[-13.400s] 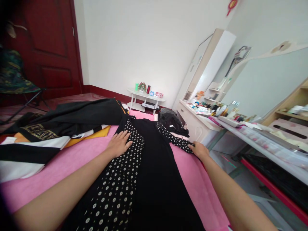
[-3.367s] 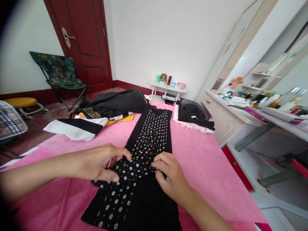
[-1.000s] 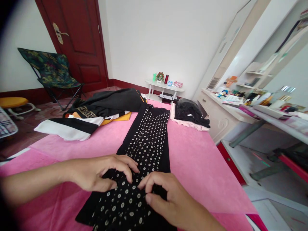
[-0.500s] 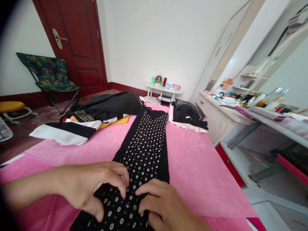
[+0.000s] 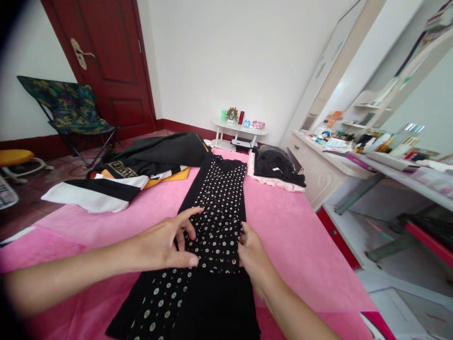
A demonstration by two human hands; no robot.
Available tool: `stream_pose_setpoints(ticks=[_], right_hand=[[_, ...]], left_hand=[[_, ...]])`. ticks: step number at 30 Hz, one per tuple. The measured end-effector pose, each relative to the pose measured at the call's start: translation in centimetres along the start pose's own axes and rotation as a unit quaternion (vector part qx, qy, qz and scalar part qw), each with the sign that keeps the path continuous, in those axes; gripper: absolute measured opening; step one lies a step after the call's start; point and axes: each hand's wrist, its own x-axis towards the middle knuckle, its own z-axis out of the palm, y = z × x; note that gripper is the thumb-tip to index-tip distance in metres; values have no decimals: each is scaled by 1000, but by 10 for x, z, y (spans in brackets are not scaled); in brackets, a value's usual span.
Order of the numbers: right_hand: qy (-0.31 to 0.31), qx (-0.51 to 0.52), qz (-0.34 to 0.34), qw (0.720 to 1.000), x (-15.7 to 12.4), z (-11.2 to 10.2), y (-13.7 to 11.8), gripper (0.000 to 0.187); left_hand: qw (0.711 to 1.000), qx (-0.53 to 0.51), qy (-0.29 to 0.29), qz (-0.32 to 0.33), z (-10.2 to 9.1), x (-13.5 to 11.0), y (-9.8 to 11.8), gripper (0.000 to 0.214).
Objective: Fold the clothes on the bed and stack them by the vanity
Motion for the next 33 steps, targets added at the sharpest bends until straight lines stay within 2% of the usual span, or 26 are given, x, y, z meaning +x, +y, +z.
stream_pose_setpoints(ticks=[2, 4, 6, 8, 10, 13, 15, 16, 18, 20, 22, 25, 28, 30, 33], right_hand=[[13, 1, -52, 999, 0, 3, -1, 47], [19, 2, -98, 995, -2, 6, -5, 49], [20, -2, -118, 993, -5, 9, -9, 52], [19, -10, -118, 993, -7, 8, -11, 57], [18, -17, -110, 994, -6, 4, -9, 58], [14, -54, -82, 995, 0, -8, 0, 55], [2, -116, -60, 991, 5, -19, 8, 46], [3, -161, -68, 985, 7, -25, 12, 41], [19, -271, -136, 953, 7, -41, 16, 32], [24, -388, -242, 889, 6, -59, 16, 34], [-11, -479, -316, 819, 3, -76, 15, 45], [-92, -551, -345, 754, 1, -89, 12, 56], [-169, -577, -360, 713, 0, -85, 11, 58], [-202, -582, -364, 699, 3, -76, 12, 57], [-213, -555, -364, 717, 9, -66, 14, 51]], left_hand=[[986, 143, 60, 55, 10, -7, 11, 101], [961, 236, 97, 109, 18, -12, 19, 85], [954, 244, 100, 145, 23, -13, 23, 58], [969, 170, 95, 155, 23, -8, 22, 42], [987, 30, 97, 124, 20, 1, 15, 32], [982, -177, 66, -7, 10, 17, -3, 28], [973, -212, 24, -89, 2, 23, -19, 30], [978, -186, 18, -95, -2, 23, -27, 29], [996, -71, 43, -31, -13, 20, -44, 29], [993, 56, 66, 82, -26, 12, -59, 37], [977, 134, 49, 160, -39, 4, -68, 51], [960, 187, 7, 209, -54, -4, -68, 63], [938, 218, -49, 264, -59, -6, -58, 52], [920, 230, -86, 305, -57, -3, -52, 42], [917, 201, -101, 329, -50, 6, -49, 31]])
